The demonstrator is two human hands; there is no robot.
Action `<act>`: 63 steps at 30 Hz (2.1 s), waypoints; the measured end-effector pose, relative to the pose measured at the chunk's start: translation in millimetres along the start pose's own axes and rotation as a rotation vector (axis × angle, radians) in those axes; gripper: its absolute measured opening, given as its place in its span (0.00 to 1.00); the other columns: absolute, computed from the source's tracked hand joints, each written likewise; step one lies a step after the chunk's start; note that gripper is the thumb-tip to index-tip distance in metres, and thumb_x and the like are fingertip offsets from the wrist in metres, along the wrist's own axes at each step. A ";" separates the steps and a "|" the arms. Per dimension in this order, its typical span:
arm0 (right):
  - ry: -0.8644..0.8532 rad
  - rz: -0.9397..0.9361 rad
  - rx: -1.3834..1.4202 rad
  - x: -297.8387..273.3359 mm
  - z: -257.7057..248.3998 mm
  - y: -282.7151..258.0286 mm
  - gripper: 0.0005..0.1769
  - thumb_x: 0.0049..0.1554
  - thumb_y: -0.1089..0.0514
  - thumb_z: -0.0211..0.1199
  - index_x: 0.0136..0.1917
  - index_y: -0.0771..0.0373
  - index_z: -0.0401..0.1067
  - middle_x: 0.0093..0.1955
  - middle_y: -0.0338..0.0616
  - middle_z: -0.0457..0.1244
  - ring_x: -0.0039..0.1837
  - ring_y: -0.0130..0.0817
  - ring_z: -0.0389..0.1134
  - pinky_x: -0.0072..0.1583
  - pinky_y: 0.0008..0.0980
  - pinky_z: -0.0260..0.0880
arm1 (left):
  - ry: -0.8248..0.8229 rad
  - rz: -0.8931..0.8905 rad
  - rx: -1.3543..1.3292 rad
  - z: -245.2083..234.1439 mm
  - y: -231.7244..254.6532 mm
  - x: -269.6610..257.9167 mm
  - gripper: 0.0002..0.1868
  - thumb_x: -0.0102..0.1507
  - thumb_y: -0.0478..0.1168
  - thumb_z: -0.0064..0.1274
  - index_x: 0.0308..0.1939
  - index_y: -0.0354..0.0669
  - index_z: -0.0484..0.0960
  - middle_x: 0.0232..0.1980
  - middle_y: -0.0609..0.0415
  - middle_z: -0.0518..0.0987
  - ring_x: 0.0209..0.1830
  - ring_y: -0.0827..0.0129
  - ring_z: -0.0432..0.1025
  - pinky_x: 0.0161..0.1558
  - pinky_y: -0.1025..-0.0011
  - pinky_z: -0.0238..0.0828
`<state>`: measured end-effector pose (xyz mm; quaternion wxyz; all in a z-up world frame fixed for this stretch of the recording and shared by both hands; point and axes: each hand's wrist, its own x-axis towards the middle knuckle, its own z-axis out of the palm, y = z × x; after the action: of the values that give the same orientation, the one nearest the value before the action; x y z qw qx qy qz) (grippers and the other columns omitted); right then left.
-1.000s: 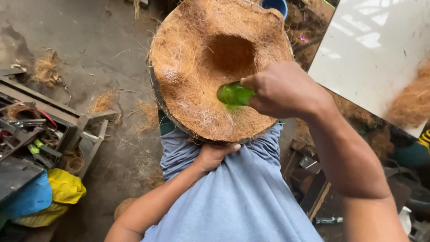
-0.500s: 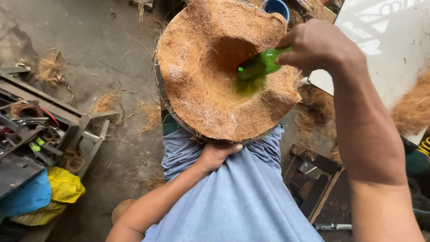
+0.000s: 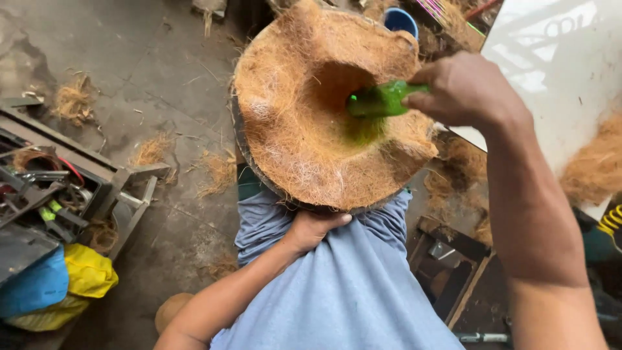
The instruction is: Shaping and molding a hat from coconut fiber using adhesive, heat, and manual tools.
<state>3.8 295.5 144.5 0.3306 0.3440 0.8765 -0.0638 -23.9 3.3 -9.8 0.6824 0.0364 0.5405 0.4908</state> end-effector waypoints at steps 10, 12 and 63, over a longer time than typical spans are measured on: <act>0.461 -0.016 1.176 -90.2 118.1 4.4 0.27 0.63 0.59 0.52 0.74 0.70 0.64 0.34 0.42 0.60 0.31 0.25 0.56 0.29 0.22 0.54 | 0.063 0.181 -0.422 -75.5 -34.4 -4.0 0.26 0.49 0.23 0.57 0.39 0.35 0.54 0.39 0.43 0.65 0.35 0.61 0.70 0.34 0.69 0.78; 0.372 -0.065 1.797 -92.1 189.1 17.3 0.28 0.60 0.48 0.55 0.70 0.63 0.65 0.33 0.56 0.66 0.26 0.33 0.69 0.28 0.28 0.70 | -0.154 0.404 -0.779 -97.5 -14.8 -8.0 0.63 0.48 0.19 0.49 0.79 0.47 0.27 0.20 0.64 0.59 0.16 0.75 0.59 0.23 0.82 0.67; 0.501 0.203 0.821 -115.1 200.8 -82.4 0.35 0.61 0.50 0.54 0.78 0.53 0.47 0.59 0.67 0.64 0.49 0.73 0.68 0.50 0.66 0.73 | 0.237 -0.011 0.075 48.0 -35.4 39.9 0.15 0.55 0.48 0.67 0.31 0.37 0.89 0.29 0.52 0.84 0.35 0.73 0.77 0.45 0.65 0.74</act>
<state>120.9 100.5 51.5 -0.0487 0.5345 0.7936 -0.2866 33.0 36.4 -38.6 0.6146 0.0005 0.6356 0.4673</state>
